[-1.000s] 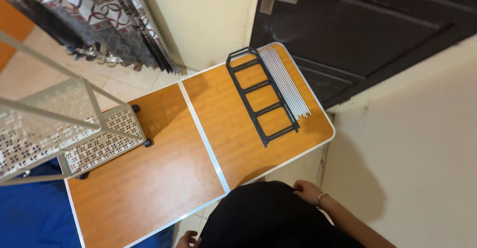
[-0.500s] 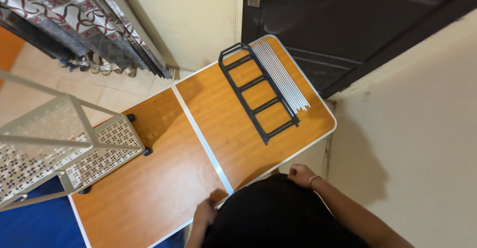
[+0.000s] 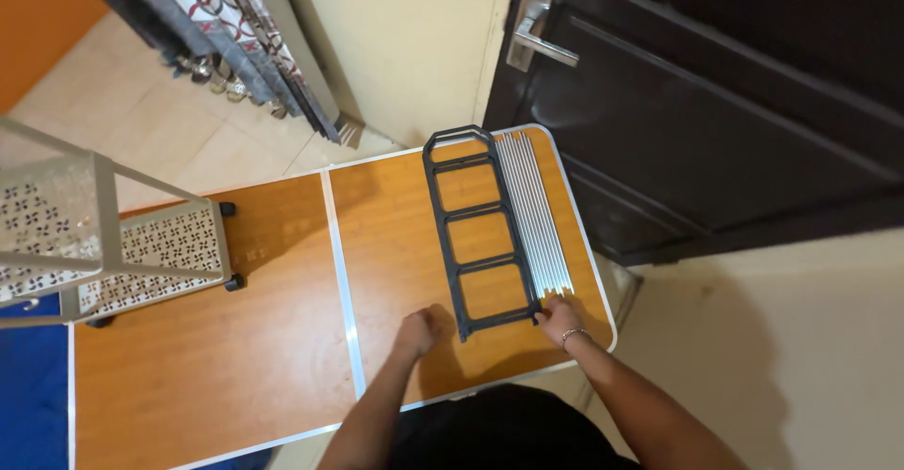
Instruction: The person assembles a white plastic shelving unit by attaching black caster wheels to the base and then stands it upright. They then begin assembling a second black metal shelving unit by inserting metal rods into the frame on a wooden table.
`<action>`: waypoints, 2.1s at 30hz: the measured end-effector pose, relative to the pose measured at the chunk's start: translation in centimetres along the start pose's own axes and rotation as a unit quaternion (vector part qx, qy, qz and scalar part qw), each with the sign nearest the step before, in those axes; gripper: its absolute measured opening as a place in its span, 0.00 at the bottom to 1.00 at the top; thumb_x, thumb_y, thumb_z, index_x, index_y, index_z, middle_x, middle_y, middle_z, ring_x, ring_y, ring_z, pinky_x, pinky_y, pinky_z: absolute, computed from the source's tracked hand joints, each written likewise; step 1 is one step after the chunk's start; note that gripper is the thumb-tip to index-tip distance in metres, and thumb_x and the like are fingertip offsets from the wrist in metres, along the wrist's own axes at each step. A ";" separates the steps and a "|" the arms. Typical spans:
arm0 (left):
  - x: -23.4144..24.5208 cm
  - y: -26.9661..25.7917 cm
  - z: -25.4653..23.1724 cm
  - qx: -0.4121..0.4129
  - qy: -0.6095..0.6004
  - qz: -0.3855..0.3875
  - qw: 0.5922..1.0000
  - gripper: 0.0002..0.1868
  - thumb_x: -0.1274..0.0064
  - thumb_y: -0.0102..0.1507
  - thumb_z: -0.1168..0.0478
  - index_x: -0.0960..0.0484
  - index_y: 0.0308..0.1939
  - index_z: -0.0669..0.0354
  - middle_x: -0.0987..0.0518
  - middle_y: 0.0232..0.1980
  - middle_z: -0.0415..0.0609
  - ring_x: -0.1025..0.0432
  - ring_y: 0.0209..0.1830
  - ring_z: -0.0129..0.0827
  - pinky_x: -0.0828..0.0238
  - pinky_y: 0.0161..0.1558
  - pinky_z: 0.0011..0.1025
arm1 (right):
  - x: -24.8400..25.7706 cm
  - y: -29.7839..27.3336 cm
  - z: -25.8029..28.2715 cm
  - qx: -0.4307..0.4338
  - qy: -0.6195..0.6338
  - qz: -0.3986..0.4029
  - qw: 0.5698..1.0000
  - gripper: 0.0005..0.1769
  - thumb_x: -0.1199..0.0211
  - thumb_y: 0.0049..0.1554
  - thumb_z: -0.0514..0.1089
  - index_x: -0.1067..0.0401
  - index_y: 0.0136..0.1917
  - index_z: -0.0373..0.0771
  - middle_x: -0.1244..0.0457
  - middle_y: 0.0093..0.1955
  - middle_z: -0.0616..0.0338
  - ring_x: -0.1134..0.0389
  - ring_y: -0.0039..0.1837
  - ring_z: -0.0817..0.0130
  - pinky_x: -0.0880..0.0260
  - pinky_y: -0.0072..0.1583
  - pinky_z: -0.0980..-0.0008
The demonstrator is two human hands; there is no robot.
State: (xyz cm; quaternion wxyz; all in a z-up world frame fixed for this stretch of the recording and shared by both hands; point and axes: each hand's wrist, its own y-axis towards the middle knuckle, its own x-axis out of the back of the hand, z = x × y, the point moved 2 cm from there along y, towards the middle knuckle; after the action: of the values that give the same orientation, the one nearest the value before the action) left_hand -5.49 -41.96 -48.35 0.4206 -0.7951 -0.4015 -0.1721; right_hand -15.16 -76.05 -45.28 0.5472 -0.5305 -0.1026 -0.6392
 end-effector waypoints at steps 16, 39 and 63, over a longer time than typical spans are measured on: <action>-0.5 1.7 -8.8 0.145 -0.009 -0.036 0.989 0.13 0.45 0.61 0.59 0.17 0.47 0.63 0.17 0.47 0.64 0.21 0.49 0.54 0.23 0.53 0.43 | -1.7 4.1 1.3 -0.009 -0.049 0.054 0.997 0.15 0.28 0.52 0.49 0.24 0.48 0.39 0.29 0.49 0.49 0.27 0.53 0.52 0.27 0.56 0.58; 6.9 -5.7 -4.3 0.010 -0.145 -0.182 0.972 0.09 0.41 0.57 0.64 0.21 0.30 0.69 0.20 0.30 0.63 0.22 0.28 0.54 0.24 0.34 0.42 | -3.7 -0.6 7.4 0.055 0.254 0.032 0.965 0.24 0.33 0.54 0.39 0.30 0.64 0.34 0.30 0.42 0.55 0.30 0.42 0.68 0.26 0.46 0.68; 10.0 -9.3 7.2 -0.024 -0.445 -0.074 0.892 0.28 0.53 0.71 0.49 0.28 0.70 0.63 0.22 0.60 0.52 0.29 0.59 0.36 0.30 0.55 0.34 | -9.6 -11.8 28.8 0.216 0.309 0.183 0.908 0.12 0.29 0.56 0.38 0.30 0.48 0.33 0.37 0.39 0.60 0.36 0.41 0.74 0.32 0.44 0.74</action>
State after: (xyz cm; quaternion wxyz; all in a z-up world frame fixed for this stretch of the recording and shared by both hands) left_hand -7.03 -28.21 -41.57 0.1644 -0.7663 -0.6003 0.1595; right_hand -9.91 -45.36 -35.62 0.7603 -0.1841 0.0349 -0.6220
